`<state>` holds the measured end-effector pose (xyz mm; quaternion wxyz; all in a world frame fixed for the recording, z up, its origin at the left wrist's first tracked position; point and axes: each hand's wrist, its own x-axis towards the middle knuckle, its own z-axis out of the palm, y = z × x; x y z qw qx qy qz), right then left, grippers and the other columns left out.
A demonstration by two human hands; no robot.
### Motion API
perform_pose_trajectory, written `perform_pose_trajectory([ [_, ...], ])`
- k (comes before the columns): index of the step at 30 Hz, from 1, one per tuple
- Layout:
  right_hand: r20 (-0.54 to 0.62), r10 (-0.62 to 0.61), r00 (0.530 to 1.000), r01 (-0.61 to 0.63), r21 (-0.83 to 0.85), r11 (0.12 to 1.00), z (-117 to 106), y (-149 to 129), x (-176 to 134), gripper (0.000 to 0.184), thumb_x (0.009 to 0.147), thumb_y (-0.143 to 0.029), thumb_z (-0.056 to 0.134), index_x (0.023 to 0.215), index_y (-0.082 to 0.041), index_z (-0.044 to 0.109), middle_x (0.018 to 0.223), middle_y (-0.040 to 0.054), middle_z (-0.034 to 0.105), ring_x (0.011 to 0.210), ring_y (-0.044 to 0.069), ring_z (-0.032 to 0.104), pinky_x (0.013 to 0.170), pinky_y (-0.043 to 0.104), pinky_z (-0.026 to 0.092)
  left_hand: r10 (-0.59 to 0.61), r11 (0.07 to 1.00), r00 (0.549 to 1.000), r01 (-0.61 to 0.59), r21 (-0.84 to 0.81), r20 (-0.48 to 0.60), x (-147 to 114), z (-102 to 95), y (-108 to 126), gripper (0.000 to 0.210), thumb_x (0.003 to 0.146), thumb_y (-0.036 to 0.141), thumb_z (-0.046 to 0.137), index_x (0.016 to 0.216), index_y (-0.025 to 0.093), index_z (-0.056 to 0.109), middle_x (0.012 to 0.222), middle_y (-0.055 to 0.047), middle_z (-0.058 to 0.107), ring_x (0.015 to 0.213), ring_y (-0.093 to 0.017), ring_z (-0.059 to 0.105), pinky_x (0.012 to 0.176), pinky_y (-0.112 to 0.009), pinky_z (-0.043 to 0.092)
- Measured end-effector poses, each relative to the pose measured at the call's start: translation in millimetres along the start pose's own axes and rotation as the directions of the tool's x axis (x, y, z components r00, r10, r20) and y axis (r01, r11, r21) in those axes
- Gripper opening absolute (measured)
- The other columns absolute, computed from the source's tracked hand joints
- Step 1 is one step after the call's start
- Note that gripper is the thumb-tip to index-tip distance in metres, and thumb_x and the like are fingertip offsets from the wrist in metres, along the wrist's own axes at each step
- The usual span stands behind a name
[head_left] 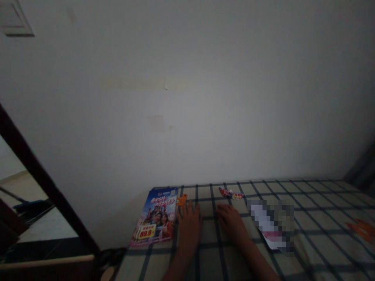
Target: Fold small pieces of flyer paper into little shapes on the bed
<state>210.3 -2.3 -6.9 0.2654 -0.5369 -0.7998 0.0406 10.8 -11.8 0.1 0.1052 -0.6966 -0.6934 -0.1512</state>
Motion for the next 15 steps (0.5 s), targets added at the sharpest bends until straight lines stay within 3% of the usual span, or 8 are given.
perform_pose_trajectory([
  [5, 0.015, -0.004, 1.000, 0.004, 0.019, 1.000, 5, -10, 5, 0.032, 0.093, -0.016, 0.050, 0.114, -0.025, 0.073, 0.130, 0.0059, 0.067, 0.124, 0.025, 0.055, 0.108, 0.042, 0.044, -0.179, 0.979, 0.983, 0.181, 0.098, -0.034, -1, -1.3, -8, 0.051, 0.094, 0.045, 0.056, 0.141, 0.028, 0.057, 0.157, -0.016, 0.042, 0.144, -0.046, 0.032, 0.109, -0.077, 0.019],
  [8, 0.013, -0.014, 1.000, 0.014, 0.016, 1.000, 10, -11, 6, 0.032, 0.092, -0.016, 0.051, 0.113, -0.026, 0.073, 0.129, 0.0055, 0.067, 0.124, 0.026, 0.055, 0.107, 0.043, 0.044, -0.249, 0.959, 0.967, 0.255, 0.122, -0.063, -3, -3.3, -9, 0.055, 0.094, 0.050, 0.054, 0.143, 0.025, 0.056, 0.157, -0.017, 0.041, 0.141, -0.051, 0.033, 0.108, -0.078, 0.017],
  [15, -0.041, -0.037, 0.998, 0.039, 0.052, 0.998, 14, -8, 3, 0.033, 0.091, -0.016, 0.052, 0.113, -0.028, 0.073, 0.127, 0.0066, 0.068, 0.122, 0.026, 0.057, 0.105, 0.045, 0.047, -0.227, 0.970, 0.972, 0.231, 0.071, -0.066, -7, -7.6, -3, 0.054, 0.094, 0.045, 0.054, 0.142, 0.022, 0.056, 0.157, -0.019, 0.041, 0.141, -0.049, 0.034, 0.110, -0.076, 0.018],
])
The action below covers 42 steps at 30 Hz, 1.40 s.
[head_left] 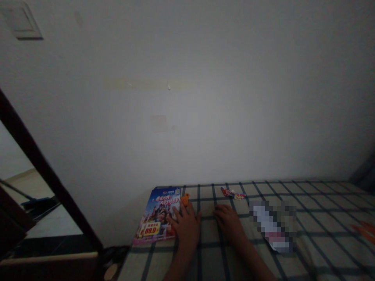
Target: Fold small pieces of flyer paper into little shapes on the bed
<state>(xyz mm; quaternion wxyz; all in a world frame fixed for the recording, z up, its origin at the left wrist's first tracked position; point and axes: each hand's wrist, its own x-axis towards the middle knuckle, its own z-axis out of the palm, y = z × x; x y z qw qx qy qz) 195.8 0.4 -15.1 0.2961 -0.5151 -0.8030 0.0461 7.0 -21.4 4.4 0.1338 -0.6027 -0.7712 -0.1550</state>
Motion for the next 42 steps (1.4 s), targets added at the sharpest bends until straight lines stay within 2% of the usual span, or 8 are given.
perform_pose_trajectory([
  [5, -0.032, -0.003, 0.999, 0.004, 0.019, 1.000, -1, 0, -3, 0.033, 0.090, -0.014, 0.052, 0.112, -0.027, 0.073, 0.127, 0.0071, 0.068, 0.122, 0.025, 0.058, 0.105, 0.045, 0.047, 0.046, 0.998, 0.999, -0.046, 0.035, -0.010, -2, 4.2, 5, 0.053, 0.095, 0.047, 0.053, 0.143, 0.025, 0.056, 0.156, -0.016, 0.043, 0.139, -0.045, 0.040, 0.113, -0.072, 0.018],
  [11, -0.056, -0.007, 0.998, 0.010, 0.061, 0.998, -3, 5, -6, 0.032, 0.090, -0.015, 0.050, 0.108, -0.025, 0.074, 0.125, 0.0078, 0.069, 0.121, 0.025, 0.059, 0.105, 0.046, 0.048, 0.143, 0.987, 0.990, -0.144, -0.066, -0.012, -2, 15.2, 5, 0.050, 0.097, 0.044, 0.047, 0.141, 0.022, 0.058, 0.153, -0.015, 0.048, 0.140, -0.037, 0.043, 0.117, -0.064, 0.022],
  [17, -0.059, -0.005, 0.998, 0.012, 0.120, 0.993, -3, 10, -8, 0.032, 0.090, -0.016, 0.050, 0.109, -0.025, 0.074, 0.124, 0.0082, 0.069, 0.120, 0.026, 0.058, 0.105, 0.046, 0.049, 0.129, 0.984, 0.988, -0.138, -0.115, -0.080, -1, 22.4, 7, 0.051, 0.096, 0.043, 0.049, 0.139, 0.018, 0.060, 0.148, -0.015, 0.053, 0.139, -0.035, 0.044, 0.112, -0.052, 0.037],
  [22, -0.083, 0.019, 0.996, -0.004, 0.168, 0.986, -4, 9, -8, 0.031, 0.090, -0.016, 0.050, 0.107, -0.024, 0.075, 0.122, 0.0090, 0.069, 0.119, 0.026, 0.059, 0.105, 0.046, 0.049, 0.159, 0.976, 0.987, -0.162, -0.147, -0.031, -3, 18.3, 9, 0.048, 0.096, 0.041, 0.050, 0.136, 0.018, 0.062, 0.146, -0.015, 0.056, 0.138, -0.035, 0.044, 0.114, -0.054, 0.034],
  [28, -0.125, 0.038, 0.991, -0.012, 0.200, 0.980, -5, 12, -8, 0.031, 0.091, -0.019, 0.049, 0.107, -0.023, 0.075, 0.119, 0.0105, 0.070, 0.116, 0.027, 0.061, 0.104, 0.046, 0.050, 0.197, 0.958, 0.980, -0.187, -0.219, 0.025, -4, 8.7, 10, 0.035, 0.098, 0.037, 0.049, 0.127, 0.032, 0.068, 0.142, -0.005, 0.060, 0.133, -0.035, 0.046, 0.113, -0.066, 0.027],
  [34, -0.116, 0.040, 0.992, -0.018, 0.183, 0.983, -3, 16, -7, 0.030, 0.089, -0.016, 0.050, 0.105, -0.022, 0.075, 0.117, 0.0109, 0.070, 0.115, 0.026, 0.062, 0.103, 0.045, 0.050, 0.288, 0.915, 0.957, -0.269, -0.301, 0.021, -3, 5.2, 9, 0.028, 0.097, 0.038, 0.053, 0.119, 0.040, 0.071, 0.134, -0.001, 0.066, 0.124, -0.033, 0.052, 0.113, -0.072, 0.021],
  [39, -0.131, 0.019, 0.991, 0.000, 0.143, 0.990, -2, 16, -7, 0.030, 0.090, -0.017, 0.051, 0.109, -0.023, 0.074, 0.120, 0.0104, 0.070, 0.116, 0.025, 0.061, 0.103, 0.044, 0.051, 0.400, 0.837, 0.917, -0.365, -0.407, 0.001, -2, 14.9, 11, 0.035, 0.096, 0.027, 0.052, 0.126, 0.036, 0.068, 0.137, -0.001, 0.063, 0.126, -0.026, 0.053, 0.117, -0.055, 0.032],
  [42, -0.076, -0.020, 0.997, 0.027, 0.096, 0.995, -5, 11, -7, 0.036, 0.090, -0.018, 0.054, 0.121, -0.027, 0.070, 0.127, 0.0077, 0.068, 0.121, 0.025, 0.058, 0.105, 0.045, 0.049, 0.375, 0.826, 0.927, -0.336, -0.453, -0.005, 0, 20.4, 12, 0.043, 0.094, 0.016, 0.046, 0.129, 0.029, 0.067, 0.141, -0.003, 0.059, 0.132, -0.024, 0.049, 0.114, -0.046, 0.041],
])
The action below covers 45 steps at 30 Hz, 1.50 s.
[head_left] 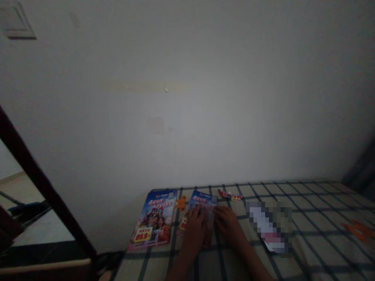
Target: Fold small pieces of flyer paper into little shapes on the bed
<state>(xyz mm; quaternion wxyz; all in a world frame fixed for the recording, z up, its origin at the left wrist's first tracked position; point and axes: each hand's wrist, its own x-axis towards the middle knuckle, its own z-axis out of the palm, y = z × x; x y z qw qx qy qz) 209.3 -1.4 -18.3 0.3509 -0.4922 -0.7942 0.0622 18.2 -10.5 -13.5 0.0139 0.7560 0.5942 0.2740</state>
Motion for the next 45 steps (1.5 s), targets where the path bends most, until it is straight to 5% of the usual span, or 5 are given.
perform_pose_trajectory([
  [10, 0.016, 0.061, 0.998, -0.060, -0.048, 0.997, 5, 3, -1, 0.022, 0.090, -0.025, 0.058, 0.105, -0.025, 0.074, 0.132, 0.0073, 0.066, 0.128, 0.027, 0.054, 0.110, 0.049, 0.043, -0.173, 0.968, 0.981, 0.185, 0.168, -0.086, -2, -13.1, -7, 0.033, 0.095, 0.027, 0.051, 0.122, 0.025, 0.071, 0.139, -0.009, 0.062, 0.134, -0.031, 0.049, 0.120, -0.058, 0.026],
  [22, -0.058, 0.105, 0.993, -0.108, -0.038, 0.993, 21, 26, -3, 0.044, 0.076, -0.005, 0.052, 0.112, -0.019, 0.072, 0.133, 0.0128, 0.065, 0.128, 0.027, 0.057, 0.111, 0.047, 0.045, 0.067, 0.997, 0.980, -0.073, 0.027, 0.187, -4, -15.0, -16, 0.043, 0.098, 0.050, 0.049, 0.140, 0.040, 0.055, 0.154, -0.002, 0.049, 0.144, -0.029, 0.040, 0.120, -0.069, 0.011],
  [32, 0.063, 0.026, 0.998, -0.022, -0.072, 0.997, 17, 37, -11, 0.046, 0.091, -0.021, 0.048, 0.135, -0.025, 0.060, 0.148, 0.0080, 0.053, 0.142, 0.028, 0.042, 0.116, 0.052, 0.040, 0.290, 0.957, 0.816, -0.236, -0.170, 0.500, 3, -30.9, -36, 0.096, 0.065, 0.074, 0.076, 0.149, 0.045, 0.040, 0.166, -0.002, 0.025, 0.152, -0.040, 0.018, 0.115, -0.073, -0.008],
  [38, 0.030, 0.063, 0.998, -0.068, 0.203, 0.977, -2, 32, -18, 0.038, 0.096, -0.037, 0.050, 0.130, -0.028, 0.064, 0.149, 0.0068, 0.053, 0.145, 0.028, 0.039, 0.118, 0.055, 0.036, 0.245, 0.963, 0.849, -0.158, -0.216, 0.469, 3, -39.6, -29, 0.085, 0.060, 0.068, 0.083, 0.137, 0.049, 0.055, 0.164, 0.000, 0.031, 0.151, -0.042, 0.021, 0.114, -0.076, -0.009],
  [45, 0.019, 0.065, 0.998, -0.067, 0.440, 0.895, -17, 26, -19, 0.035, 0.089, -0.055, 0.061, 0.110, -0.030, 0.074, 0.126, 0.0098, 0.069, 0.128, 0.028, 0.055, 0.111, 0.053, 0.043, 0.164, 0.948, 0.923, -0.049, -0.316, 0.348, 3, -42.0, -22, 0.014, 0.088, 0.039, 0.068, 0.092, 0.033, 0.080, 0.149, -0.001, 0.055, 0.148, -0.035, 0.032, 0.119, -0.072, -0.001],
])
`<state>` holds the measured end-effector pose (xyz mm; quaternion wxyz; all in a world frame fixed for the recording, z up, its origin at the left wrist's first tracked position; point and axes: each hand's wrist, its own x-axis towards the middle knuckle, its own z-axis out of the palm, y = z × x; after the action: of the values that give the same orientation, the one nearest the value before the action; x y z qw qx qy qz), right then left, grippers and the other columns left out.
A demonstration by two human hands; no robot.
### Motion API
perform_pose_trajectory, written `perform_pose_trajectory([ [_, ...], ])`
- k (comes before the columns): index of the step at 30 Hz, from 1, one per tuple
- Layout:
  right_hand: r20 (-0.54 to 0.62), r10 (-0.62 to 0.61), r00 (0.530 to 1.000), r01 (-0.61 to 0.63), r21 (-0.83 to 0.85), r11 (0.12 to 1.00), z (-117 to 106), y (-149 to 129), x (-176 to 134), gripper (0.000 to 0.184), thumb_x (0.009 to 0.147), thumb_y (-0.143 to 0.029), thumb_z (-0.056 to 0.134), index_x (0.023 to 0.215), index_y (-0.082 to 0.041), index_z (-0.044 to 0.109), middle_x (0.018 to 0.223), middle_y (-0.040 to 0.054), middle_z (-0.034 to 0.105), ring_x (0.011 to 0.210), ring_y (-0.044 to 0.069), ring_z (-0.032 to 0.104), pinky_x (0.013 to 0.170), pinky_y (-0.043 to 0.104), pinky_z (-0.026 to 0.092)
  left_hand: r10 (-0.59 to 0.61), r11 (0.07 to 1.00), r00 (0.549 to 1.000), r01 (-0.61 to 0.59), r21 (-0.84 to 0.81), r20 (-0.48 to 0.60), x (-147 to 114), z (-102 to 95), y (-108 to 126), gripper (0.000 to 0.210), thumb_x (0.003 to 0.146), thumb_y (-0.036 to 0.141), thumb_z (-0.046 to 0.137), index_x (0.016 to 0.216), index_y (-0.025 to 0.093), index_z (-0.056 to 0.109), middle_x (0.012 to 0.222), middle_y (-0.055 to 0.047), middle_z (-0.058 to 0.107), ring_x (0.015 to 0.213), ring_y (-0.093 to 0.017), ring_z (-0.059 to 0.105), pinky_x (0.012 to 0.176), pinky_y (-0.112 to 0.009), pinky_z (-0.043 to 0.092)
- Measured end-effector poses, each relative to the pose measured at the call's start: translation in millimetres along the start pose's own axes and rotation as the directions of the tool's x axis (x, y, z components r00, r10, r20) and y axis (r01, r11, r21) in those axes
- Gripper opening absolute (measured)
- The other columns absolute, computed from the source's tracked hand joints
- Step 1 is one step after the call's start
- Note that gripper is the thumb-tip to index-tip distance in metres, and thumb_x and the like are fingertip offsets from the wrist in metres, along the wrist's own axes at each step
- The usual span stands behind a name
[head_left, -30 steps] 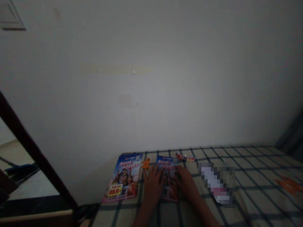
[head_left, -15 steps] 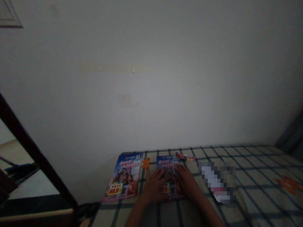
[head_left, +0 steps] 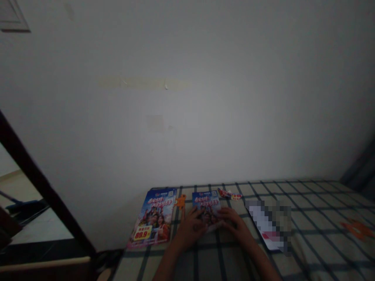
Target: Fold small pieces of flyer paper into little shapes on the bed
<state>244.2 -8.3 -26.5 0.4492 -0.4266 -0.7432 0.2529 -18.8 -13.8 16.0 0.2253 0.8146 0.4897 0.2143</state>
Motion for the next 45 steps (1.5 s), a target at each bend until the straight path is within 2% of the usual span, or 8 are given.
perform_pose_trajectory([
  [11, -0.081, 0.161, 0.984, -0.165, -0.042, 0.985, 4, -11, 4, 0.036, 0.087, -0.057, 0.058, 0.090, -0.024, 0.072, 0.110, 0.0103, 0.072, 0.106, 0.026, 0.066, 0.097, 0.042, 0.053, -0.023, 0.994, 0.976, 0.000, -0.107, -0.215, 10, 15.7, -12, 0.012, 0.088, 0.031, 0.064, 0.080, 0.025, 0.070, 0.126, -0.005, 0.071, 0.131, -0.030, 0.055, 0.122, -0.066, 0.011],
  [17, -0.189, 0.212, 0.959, -0.226, -0.057, 0.972, 4, -11, 3, 0.040, 0.089, -0.059, 0.051, 0.093, -0.023, 0.067, 0.099, 0.0090, 0.073, 0.093, 0.025, 0.068, 0.086, 0.038, 0.056, -0.029, 0.993, 0.955, -0.005, -0.114, -0.295, 5, 12.3, -7, 0.031, 0.085, 0.039, 0.066, 0.113, 0.027, 0.069, 0.122, -0.006, 0.071, 0.118, -0.027, 0.063, 0.120, -0.054, 0.029],
  [21, -0.233, 0.254, 0.939, -0.264, -0.014, 0.964, 5, -9, 0, 0.040, 0.092, -0.056, 0.047, 0.108, -0.023, 0.062, 0.097, 0.0069, 0.072, 0.086, 0.023, 0.069, 0.075, 0.035, 0.057, -0.041, 0.995, 0.954, 0.011, -0.102, -0.298, 3, 13.2, -6, 0.058, 0.081, 0.033, 0.069, 0.137, 0.029, 0.055, 0.138, -0.006, 0.063, 0.129, -0.028, 0.055, 0.123, -0.055, 0.024],
  [25, -0.264, 0.125, 0.956, -0.179, -0.191, 0.965, 5, -3, 0, 0.036, 0.094, -0.051, 0.044, 0.098, -0.023, 0.067, 0.094, 0.0085, 0.072, 0.091, 0.025, 0.067, 0.084, 0.039, 0.054, -0.008, 0.999, 0.969, -0.003, -0.045, -0.246, 4, 15.7, -8, 0.056, 0.085, 0.029, 0.064, 0.140, 0.032, 0.054, 0.140, -0.006, 0.061, 0.131, -0.028, 0.053, 0.123, -0.060, 0.017],
  [28, -0.196, -0.008, 0.981, -0.063, -0.356, 0.932, 5, 0, 2, 0.032, 0.095, -0.045, 0.047, 0.092, -0.025, 0.071, 0.096, 0.0089, 0.072, 0.097, 0.027, 0.065, 0.092, 0.044, 0.049, 0.020, 0.999, 0.963, -0.008, 0.044, -0.268, 5, 18.9, -11, 0.041, 0.087, 0.028, 0.063, 0.128, 0.033, 0.065, 0.140, -0.006, 0.059, 0.130, -0.029, 0.051, 0.118, -0.059, 0.030],
  [34, -0.115, -0.087, 0.990, 0.012, -0.532, 0.847, 8, -5, 0, 0.024, 0.092, -0.040, 0.056, 0.109, -0.031, 0.072, 0.129, 0.0085, 0.062, 0.124, 0.030, 0.053, 0.102, 0.049, 0.046, 0.035, 0.984, 0.946, 0.025, 0.178, -0.322, 6, 26.1, -15, 0.027, 0.093, 0.025, 0.054, 0.111, 0.029, 0.073, 0.145, -0.007, 0.052, 0.139, -0.031, 0.040, 0.115, -0.059, 0.035],
  [39, -0.096, -0.104, 0.990, 0.025, -0.605, 0.796, 12, -7, -1, 0.025, 0.091, -0.039, 0.059, 0.112, -0.034, 0.072, 0.136, 0.0083, 0.058, 0.127, 0.032, 0.049, 0.104, 0.053, 0.044, 0.035, 0.963, 0.963, 0.039, 0.266, -0.267, 5, 23.9, -9, 0.027, 0.097, 0.032, 0.052, 0.117, 0.030, 0.070, 0.145, -0.005, 0.053, 0.143, -0.032, 0.034, 0.118, -0.064, 0.026],
  [45, -0.191, -0.173, 0.966, 0.028, -0.589, 0.808, 11, 7, 2, 0.029, 0.096, -0.033, 0.051, 0.119, -0.030, 0.068, 0.127, 0.0111, 0.060, 0.119, 0.029, 0.054, 0.096, 0.047, 0.049, 0.083, 0.966, 0.946, 0.001, 0.258, -0.314, 1, 15.4, 4, 0.023, 0.097, 0.034, 0.054, 0.110, 0.031, 0.072, 0.119, -0.005, 0.064, 0.123, -0.027, 0.049, 0.110, -0.054, 0.038],
])
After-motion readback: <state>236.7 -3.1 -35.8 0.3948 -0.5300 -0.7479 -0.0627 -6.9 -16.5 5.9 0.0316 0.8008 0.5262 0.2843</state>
